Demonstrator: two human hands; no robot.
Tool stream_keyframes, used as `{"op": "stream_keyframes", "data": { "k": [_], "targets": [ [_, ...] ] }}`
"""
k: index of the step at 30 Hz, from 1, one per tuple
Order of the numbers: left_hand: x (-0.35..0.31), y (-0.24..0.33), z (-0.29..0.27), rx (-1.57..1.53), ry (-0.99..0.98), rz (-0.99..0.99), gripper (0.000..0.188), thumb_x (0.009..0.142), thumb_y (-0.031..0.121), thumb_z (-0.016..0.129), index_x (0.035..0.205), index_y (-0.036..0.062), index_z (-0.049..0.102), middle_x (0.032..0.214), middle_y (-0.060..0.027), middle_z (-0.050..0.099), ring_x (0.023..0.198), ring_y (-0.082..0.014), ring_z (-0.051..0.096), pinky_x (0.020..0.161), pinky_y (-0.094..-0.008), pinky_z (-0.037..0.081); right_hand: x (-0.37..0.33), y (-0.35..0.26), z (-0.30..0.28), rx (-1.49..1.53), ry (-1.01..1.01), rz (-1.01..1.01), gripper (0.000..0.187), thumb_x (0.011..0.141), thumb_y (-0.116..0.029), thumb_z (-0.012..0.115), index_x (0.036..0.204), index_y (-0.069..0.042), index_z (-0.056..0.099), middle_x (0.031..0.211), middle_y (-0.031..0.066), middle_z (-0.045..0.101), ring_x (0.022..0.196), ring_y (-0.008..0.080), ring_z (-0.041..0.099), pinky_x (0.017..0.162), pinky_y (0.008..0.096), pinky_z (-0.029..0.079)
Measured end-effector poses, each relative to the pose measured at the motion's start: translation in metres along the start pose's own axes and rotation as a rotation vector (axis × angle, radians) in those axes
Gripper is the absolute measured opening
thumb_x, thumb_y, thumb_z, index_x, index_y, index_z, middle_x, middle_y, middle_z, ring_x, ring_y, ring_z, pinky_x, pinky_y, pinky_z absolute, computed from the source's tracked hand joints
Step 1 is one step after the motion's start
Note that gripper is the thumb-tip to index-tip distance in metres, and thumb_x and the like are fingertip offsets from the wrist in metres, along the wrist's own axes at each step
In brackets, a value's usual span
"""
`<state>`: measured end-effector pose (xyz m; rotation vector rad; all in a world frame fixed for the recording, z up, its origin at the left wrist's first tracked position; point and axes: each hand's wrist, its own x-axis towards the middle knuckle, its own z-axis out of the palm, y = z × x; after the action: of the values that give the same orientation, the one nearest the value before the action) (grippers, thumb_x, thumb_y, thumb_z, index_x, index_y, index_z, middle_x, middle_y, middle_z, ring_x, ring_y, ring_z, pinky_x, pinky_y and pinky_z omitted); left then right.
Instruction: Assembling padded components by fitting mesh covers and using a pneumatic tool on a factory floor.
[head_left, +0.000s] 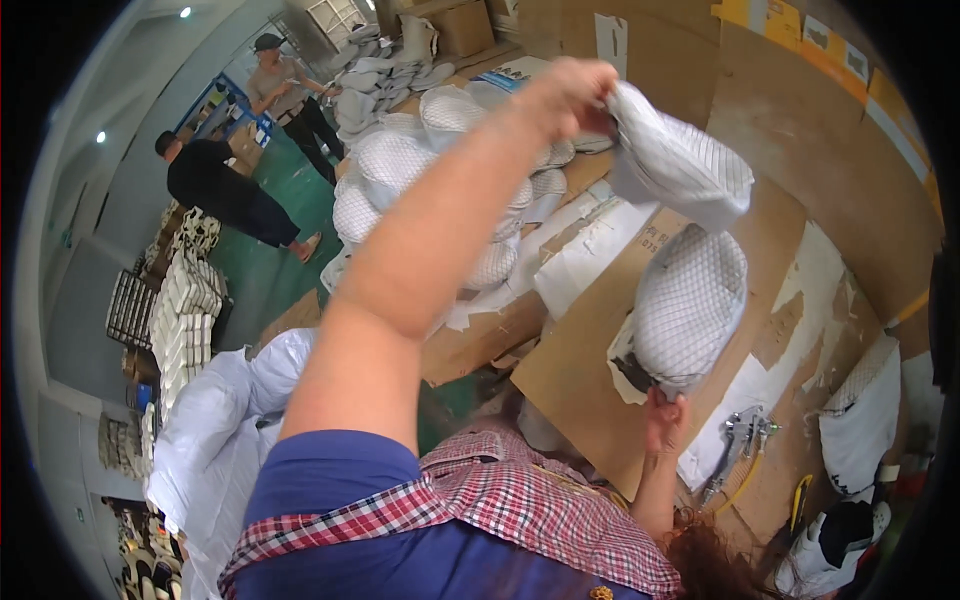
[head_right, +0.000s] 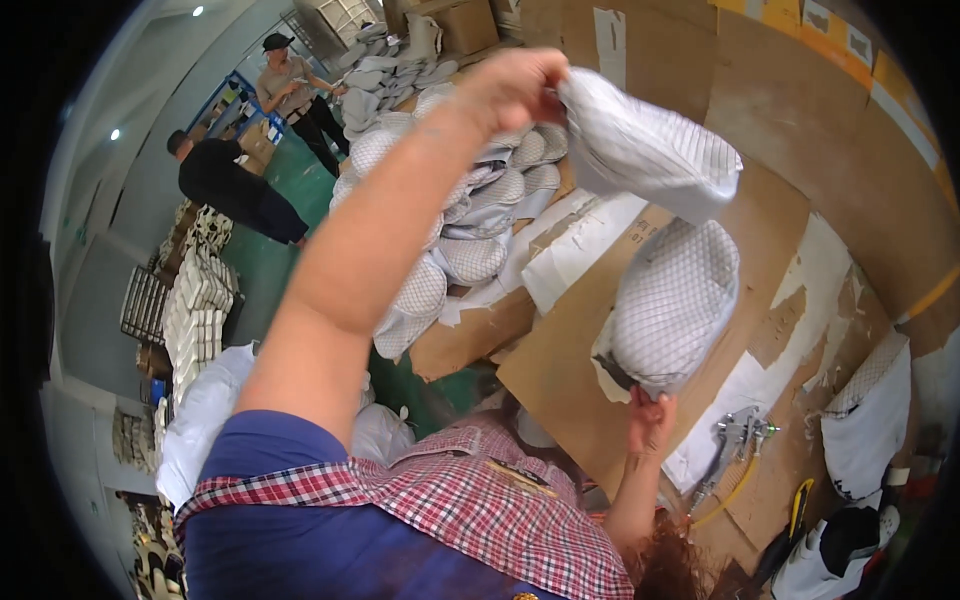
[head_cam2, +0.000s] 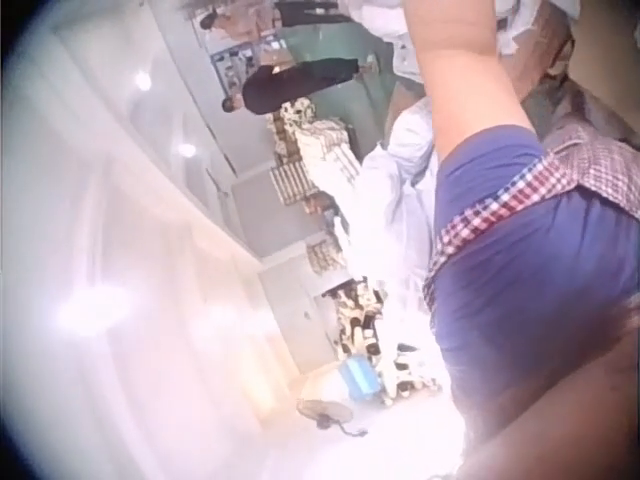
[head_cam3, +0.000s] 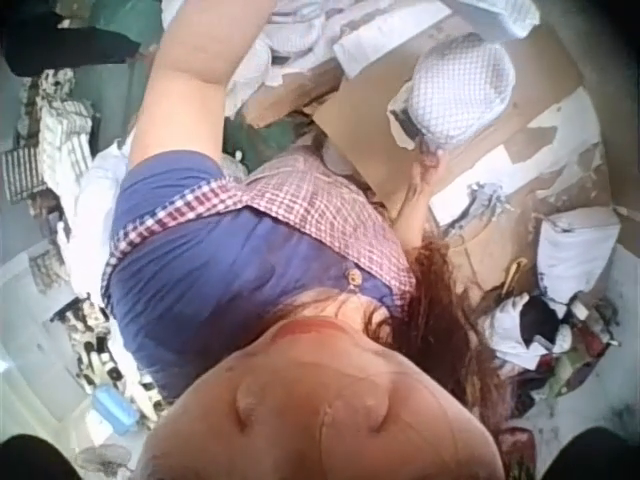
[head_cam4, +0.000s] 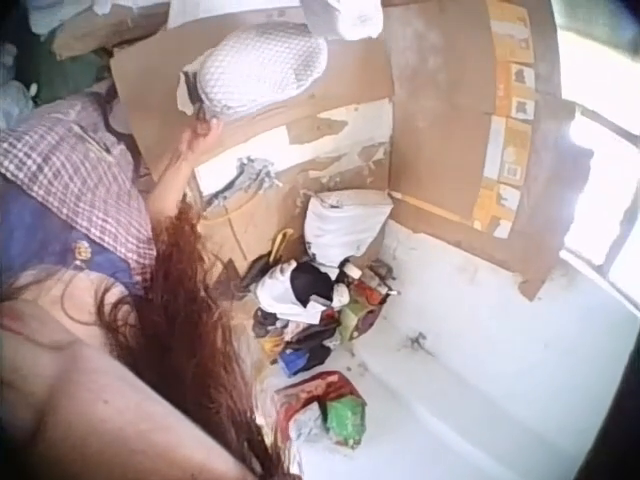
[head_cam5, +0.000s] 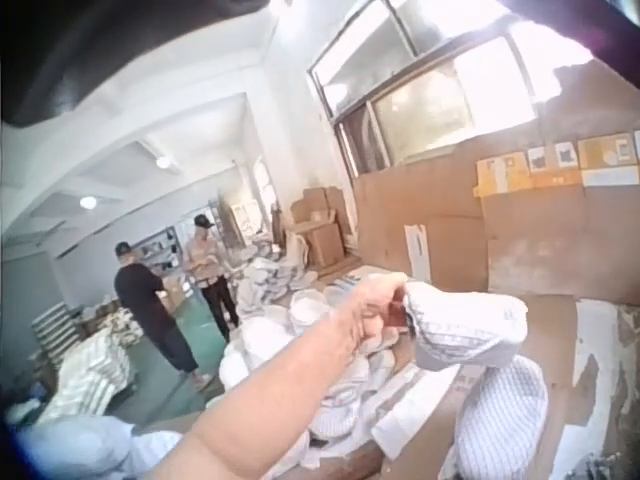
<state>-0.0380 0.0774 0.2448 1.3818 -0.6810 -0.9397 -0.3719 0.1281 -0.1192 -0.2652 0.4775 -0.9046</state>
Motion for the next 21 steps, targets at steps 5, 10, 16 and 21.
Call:
{"op": "stream_keyframes", "data": {
  "k": [5,10,16,21],
  "targets": [
    [0.065,0.099,-0.166,-0.136,-0.369,0.037,0.023,0.075,0.007,0.042,0.084,-0.0085,0.056,0.078,-0.0168,0.062,0.074,-0.0269,0.062,0.071,-0.0372,0.052,0.009,0.008,-0.005,-0.078,0.08,-0.089,0.045,0.08,-0.026,0.055,0.12,-0.008,0.044,0.119,0.0082,0.051,0.1,0.0273,0.055,0.092,0.0399,0.039],
    [0.115,0.161,-0.318,-0.144,-0.1,0.162,0.019,0.073,0.008,0.042,0.077,-0.0052,0.055,0.072,-0.0159,0.061,0.068,-0.0266,0.061,0.068,-0.0376,0.052,0.02,0.01,-0.039,-0.204,0.183,-0.1,0.05,0.084,-0.039,0.048,0.126,-0.013,0.04,0.122,0.0061,0.049,0.107,0.0217,0.05,0.09,0.0377,0.039],
    [0.124,0.156,-0.463,-0.311,0.364,0.495,0.015,0.074,0.007,0.046,0.085,-0.0009,0.053,0.087,-0.0124,0.058,0.082,-0.0261,0.057,0.074,-0.0425,0.047,0.003,0.01,-0.004,-0.255,0.409,-0.231,0.051,0.085,-0.043,0.046,0.129,-0.019,0.037,0.126,0.0013,0.047,0.11,0.0185,0.046,0.089,0.0345,0.037],
    [0.074,0.018,-0.579,-0.636,0.69,0.395,0.012,0.073,0.004,0.046,0.082,0.0011,0.052,0.086,-0.0102,0.054,0.072,-0.0236,0.052,0.059,-0.0423,0.044,0.011,0.013,-0.01,-0.202,0.249,-0.179,0.048,0.087,-0.042,0.042,0.128,-0.018,0.038,0.126,0.0008,0.046,0.111,0.0191,0.046,0.088,0.0355,0.037]
  ]
}}
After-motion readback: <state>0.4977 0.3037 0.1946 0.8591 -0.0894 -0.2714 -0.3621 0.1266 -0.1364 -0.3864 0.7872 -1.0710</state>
